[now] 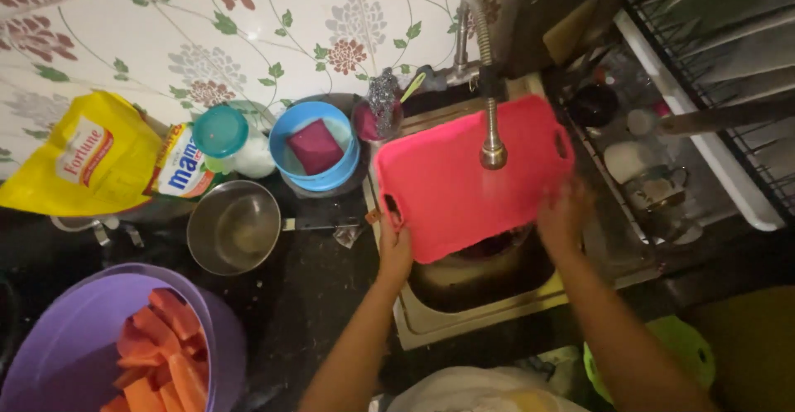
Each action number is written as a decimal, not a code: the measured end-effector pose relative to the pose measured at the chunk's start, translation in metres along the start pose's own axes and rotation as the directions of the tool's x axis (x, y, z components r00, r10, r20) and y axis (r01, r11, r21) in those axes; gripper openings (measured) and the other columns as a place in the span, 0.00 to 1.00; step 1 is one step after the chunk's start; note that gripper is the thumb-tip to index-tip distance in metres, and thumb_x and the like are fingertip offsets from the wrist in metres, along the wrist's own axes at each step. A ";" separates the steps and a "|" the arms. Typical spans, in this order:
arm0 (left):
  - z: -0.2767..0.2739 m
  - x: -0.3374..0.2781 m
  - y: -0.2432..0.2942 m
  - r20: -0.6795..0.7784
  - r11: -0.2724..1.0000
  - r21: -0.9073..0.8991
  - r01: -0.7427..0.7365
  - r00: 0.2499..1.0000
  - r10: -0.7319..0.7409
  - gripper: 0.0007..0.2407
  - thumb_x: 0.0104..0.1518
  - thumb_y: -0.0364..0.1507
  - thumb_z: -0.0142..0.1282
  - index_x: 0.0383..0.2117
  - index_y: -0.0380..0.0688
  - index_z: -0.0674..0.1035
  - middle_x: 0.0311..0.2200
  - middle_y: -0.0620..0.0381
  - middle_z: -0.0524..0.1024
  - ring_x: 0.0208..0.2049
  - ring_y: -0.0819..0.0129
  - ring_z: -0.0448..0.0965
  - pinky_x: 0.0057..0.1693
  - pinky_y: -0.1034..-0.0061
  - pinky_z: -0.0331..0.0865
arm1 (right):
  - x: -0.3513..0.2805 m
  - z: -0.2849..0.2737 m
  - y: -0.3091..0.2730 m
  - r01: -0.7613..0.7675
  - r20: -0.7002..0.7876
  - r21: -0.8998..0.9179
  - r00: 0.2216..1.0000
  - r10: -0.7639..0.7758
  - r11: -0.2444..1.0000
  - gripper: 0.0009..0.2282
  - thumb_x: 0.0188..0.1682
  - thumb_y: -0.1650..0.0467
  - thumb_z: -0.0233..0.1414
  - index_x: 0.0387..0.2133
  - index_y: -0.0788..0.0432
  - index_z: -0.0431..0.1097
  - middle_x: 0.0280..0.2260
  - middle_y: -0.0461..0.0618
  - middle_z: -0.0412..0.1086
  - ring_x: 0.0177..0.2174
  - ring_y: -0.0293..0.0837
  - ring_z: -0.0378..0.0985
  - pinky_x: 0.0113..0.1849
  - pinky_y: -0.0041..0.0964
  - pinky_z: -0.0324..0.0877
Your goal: The person is washing sliced papaya pieces under a kitchen faucet and organizing them into a purple bowl.
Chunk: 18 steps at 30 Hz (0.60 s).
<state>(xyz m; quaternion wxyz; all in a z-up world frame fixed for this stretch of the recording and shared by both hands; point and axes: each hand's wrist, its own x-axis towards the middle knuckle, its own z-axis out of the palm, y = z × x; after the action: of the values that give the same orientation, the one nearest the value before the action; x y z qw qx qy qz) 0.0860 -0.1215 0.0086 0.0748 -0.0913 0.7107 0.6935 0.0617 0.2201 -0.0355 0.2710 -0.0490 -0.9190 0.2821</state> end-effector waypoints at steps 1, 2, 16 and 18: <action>0.000 -0.010 0.023 -0.064 0.998 -0.017 -0.068 0.996 0.067 0.22 0.65 0.23 0.43 0.67 0.51 0.59 0.57 0.59 0.63 0.61 0.68 0.62 0.68 0.62 0.56 | -0.002 0.030 0.008 -0.106 0.038 0.126 0.994 0.102 0.986 0.15 0.55 0.75 0.50 0.54 0.67 0.69 0.53 0.63 0.68 0.55 0.63 0.70 0.57 0.58 0.62; 0.000 -0.020 0.046 -0.128 0.990 -0.031 -0.137 0.983 0.132 0.23 0.66 0.22 0.42 0.68 0.46 0.57 0.48 0.60 0.64 0.54 0.68 0.63 0.66 0.61 0.57 | -0.004 0.059 0.015 -0.212 0.088 0.246 0.977 0.196 0.946 0.11 0.59 0.73 0.49 0.50 0.66 0.72 0.51 0.62 0.69 0.54 0.62 0.71 0.57 0.58 0.63; -0.036 -0.073 0.189 -0.127 0.992 -0.125 0.035 0.991 -0.051 0.20 0.62 0.26 0.50 0.59 0.34 0.62 0.55 0.36 0.60 0.40 0.34 0.80 0.32 0.46 0.80 | 0.011 -0.001 -0.194 -0.422 0.571 0.724 0.811 -0.130 0.545 0.17 0.56 0.60 0.50 0.47 0.60 0.75 0.43 0.55 0.74 0.45 0.49 0.77 0.46 0.45 0.70; -0.032 -0.076 0.213 -0.152 0.988 -0.147 0.044 0.986 -0.067 0.23 0.60 0.27 0.51 0.60 0.31 0.62 0.57 0.35 0.57 0.41 0.31 0.80 0.34 0.45 0.81 | 0.015 -0.039 -0.218 -0.118 0.398 0.849 0.784 -0.476 0.515 0.20 0.57 0.61 0.46 0.51 0.64 0.74 0.47 0.61 0.74 0.50 0.56 0.75 0.53 0.50 0.67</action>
<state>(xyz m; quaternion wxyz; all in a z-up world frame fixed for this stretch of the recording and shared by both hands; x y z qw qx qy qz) 0.1110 -0.1472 0.2341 0.0312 -0.1703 0.6600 0.7311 0.0834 0.0603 0.1174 -0.0093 0.2786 -0.7013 0.6561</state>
